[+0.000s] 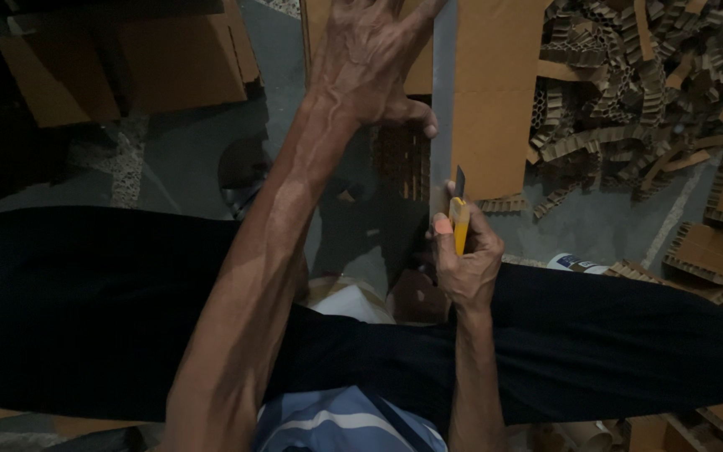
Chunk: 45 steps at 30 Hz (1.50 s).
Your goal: The person sits on the floor and uses a metal ruler and a yellow utility knife to cut rectangular pieces of corrugated cardboard. They repeatedly score the cardboard along the ruler, snap the pieces apart, and separate the cut sections.
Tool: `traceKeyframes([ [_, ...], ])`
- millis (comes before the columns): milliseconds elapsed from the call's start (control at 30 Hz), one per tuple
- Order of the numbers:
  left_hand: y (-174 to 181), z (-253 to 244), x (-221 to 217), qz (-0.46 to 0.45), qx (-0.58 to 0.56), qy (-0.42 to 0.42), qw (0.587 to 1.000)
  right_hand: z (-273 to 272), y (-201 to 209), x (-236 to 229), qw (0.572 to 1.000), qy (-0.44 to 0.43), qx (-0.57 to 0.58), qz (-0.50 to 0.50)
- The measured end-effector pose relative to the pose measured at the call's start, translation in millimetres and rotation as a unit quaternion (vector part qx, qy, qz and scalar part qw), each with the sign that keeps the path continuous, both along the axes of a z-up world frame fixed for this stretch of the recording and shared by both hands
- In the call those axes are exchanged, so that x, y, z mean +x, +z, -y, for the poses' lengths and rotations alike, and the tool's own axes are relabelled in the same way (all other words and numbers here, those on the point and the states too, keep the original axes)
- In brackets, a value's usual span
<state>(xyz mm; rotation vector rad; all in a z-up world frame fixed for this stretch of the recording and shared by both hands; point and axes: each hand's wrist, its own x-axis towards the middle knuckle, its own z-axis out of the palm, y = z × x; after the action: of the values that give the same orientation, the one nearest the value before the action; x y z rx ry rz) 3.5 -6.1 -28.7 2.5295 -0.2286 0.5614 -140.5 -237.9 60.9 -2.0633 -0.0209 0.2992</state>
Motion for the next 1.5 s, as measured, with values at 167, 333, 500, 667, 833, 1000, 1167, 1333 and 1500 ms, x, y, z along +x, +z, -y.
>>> traceKeyframes([
  [167, -1, -2, 0, 0.010, -0.002, -0.009, 1.000, 0, 2, 0, 1.000, -0.004, -0.012, -0.013],
  [333, -3, 0, 2, -0.010, 0.008, -0.003, 1.000, -4, 4, 0, 1.000, 0.007, -0.018, -0.002],
  [500, -3, -2, 0, 0.028, -0.005, -0.011, 1.000, -3, 6, 2, 0.999, 0.008, -0.037, -0.004],
  [667, 0, -1, 1, -0.046, 0.006, -0.011, 0.999, 0, 1, -1, 1.000, 0.004, -0.020, 0.001],
  [833, 7, -1, -1, -0.027, 0.027, -0.010, 0.999, 8, -10, -2, 1.000, 0.017, -0.015, 0.017],
  [1000, 11, -5, -2, -0.029, 0.051, -0.020, 0.998, 11, -12, -2, 1.000, 0.000, 0.000, 0.022],
  [1167, 21, -6, 4, -0.039, 0.042, -0.040, 0.998, 6, -4, 1, 1.000, -0.007, -0.023, -0.005],
  [1333, 52, 17, 10, -0.200, 0.104, 0.004, 0.974, 2, 1, 1, 1.000, -0.008, 0.020, 0.008],
  [1500, 79, 39, 14, -0.324, 0.190, 0.026, 0.926, 7, 2, 3, 0.999, -0.003, -0.022, -0.025],
])
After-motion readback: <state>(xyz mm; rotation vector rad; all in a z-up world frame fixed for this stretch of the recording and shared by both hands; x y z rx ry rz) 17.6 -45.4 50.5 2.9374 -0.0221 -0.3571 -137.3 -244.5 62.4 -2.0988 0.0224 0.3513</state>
